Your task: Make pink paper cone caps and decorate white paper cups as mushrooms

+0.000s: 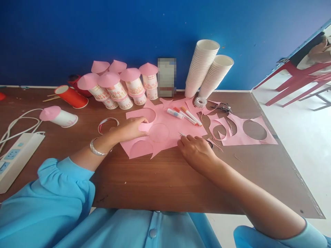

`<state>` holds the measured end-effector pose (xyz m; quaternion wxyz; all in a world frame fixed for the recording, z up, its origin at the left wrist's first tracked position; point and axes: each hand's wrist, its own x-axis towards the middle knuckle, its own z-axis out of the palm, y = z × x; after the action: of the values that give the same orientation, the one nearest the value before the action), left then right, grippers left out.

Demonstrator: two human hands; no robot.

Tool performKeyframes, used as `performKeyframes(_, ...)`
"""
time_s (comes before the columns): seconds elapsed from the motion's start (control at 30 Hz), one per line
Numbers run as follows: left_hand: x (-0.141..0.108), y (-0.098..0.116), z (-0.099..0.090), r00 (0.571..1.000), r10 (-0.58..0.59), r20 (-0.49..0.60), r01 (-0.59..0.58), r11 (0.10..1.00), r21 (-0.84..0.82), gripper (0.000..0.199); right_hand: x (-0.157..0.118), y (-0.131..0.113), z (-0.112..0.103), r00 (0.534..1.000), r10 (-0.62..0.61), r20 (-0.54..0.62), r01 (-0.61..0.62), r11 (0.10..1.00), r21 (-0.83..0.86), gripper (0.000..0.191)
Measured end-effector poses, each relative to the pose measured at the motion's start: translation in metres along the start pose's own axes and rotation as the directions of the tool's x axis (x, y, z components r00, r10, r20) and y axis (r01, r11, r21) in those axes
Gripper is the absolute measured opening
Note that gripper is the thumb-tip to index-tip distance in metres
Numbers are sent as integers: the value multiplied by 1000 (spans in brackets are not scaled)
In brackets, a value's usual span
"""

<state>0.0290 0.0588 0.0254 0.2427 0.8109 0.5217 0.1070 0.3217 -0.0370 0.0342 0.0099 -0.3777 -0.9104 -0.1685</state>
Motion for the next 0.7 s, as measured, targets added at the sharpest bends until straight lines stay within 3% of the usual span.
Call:
performKeyframes(0.13, -9, 13, -5, 996, -1, 93, 23, 972, -233, 29, -21, 7, -1, 992, 84, -90, -83, 996, 19, 22)
performKeyframes(0.23, -29, 26, -9, 990, -19, 141, 81, 889, -451, 35, -32, 13, -1, 974, 177, -142, -173, 984, 39, 21)
performKeyframes(0.33, -54, 34, -7, 989, -28, 143, 122, 692, -712, 28, -38, 17, 3, 958, 249, -142, -246, 968, 44, 19)
performKeyframes(0.43, -74, 36, 3, 976, -145, 164, 206, 361, -910, 27, -39, 18, 8, 964, 245, -103, -242, 969, 46, 17)
performKeyframes(0.53, -81, 36, 12, 936, -239, 257, 282, 77, -956, 34, -37, 18, 11, 970, 231, -83, -228, 973, 41, 18)
performKeyframes(0.6, -80, 36, 15, 925, -257, 281, 291, 0, -957, 31, -37, 18, 11, 964, 254, -79, -251, 967, 50, 19)
performKeyframes(0.7, -73, 38, 15, 932, -273, 237, 241, -19, -970, 29, -43, 20, 14, 949, 313, -47, -309, 948, 73, 18)
